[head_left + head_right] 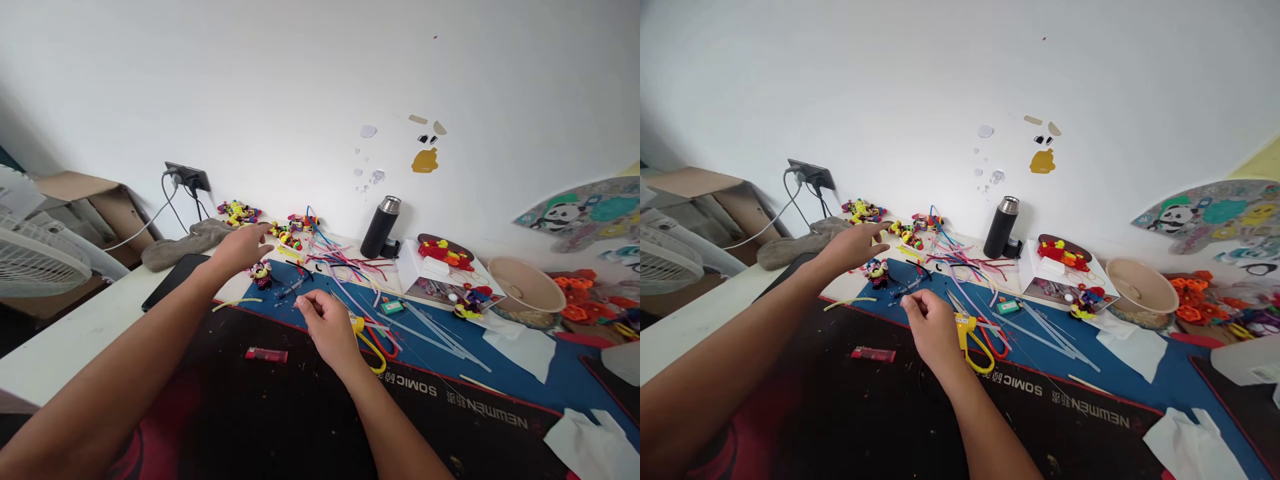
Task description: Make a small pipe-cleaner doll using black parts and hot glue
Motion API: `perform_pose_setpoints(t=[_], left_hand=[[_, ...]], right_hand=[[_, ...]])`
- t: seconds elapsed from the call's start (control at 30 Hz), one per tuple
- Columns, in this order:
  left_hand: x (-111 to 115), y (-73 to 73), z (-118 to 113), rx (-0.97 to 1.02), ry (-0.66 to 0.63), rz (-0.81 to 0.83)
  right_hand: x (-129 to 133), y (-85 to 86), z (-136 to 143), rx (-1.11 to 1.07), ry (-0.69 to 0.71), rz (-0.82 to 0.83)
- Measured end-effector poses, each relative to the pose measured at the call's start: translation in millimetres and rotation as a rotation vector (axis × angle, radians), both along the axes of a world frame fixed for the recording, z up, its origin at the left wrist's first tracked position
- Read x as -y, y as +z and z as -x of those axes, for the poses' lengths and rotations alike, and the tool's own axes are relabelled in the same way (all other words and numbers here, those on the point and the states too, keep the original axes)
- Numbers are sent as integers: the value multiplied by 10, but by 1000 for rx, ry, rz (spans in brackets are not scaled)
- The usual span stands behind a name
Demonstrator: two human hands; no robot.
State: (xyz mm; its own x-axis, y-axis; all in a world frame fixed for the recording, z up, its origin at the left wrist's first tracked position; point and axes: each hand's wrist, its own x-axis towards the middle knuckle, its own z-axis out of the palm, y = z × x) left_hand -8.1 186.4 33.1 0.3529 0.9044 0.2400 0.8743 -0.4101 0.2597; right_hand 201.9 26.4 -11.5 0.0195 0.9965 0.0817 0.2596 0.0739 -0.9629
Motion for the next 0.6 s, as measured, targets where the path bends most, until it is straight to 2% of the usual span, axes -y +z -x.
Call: perform_pose_setpoints(t=[0.13,0.27,0.37,0.47,0.6], left_hand=[[154,-40,331,65,39,-6],[455,-247,627,20,37,151],[603,-442,689,31,-10,227],[668,-602,683,46,-63,224],[708,-687,684,71,-65,227]], right_hand=[[18,12,7,-25,-11,10],[45,8,32,-12,29,14],[46,-7,42,9,39,14],[35,-28,42,12,22,23],[32,-49,51,20,32,28]])
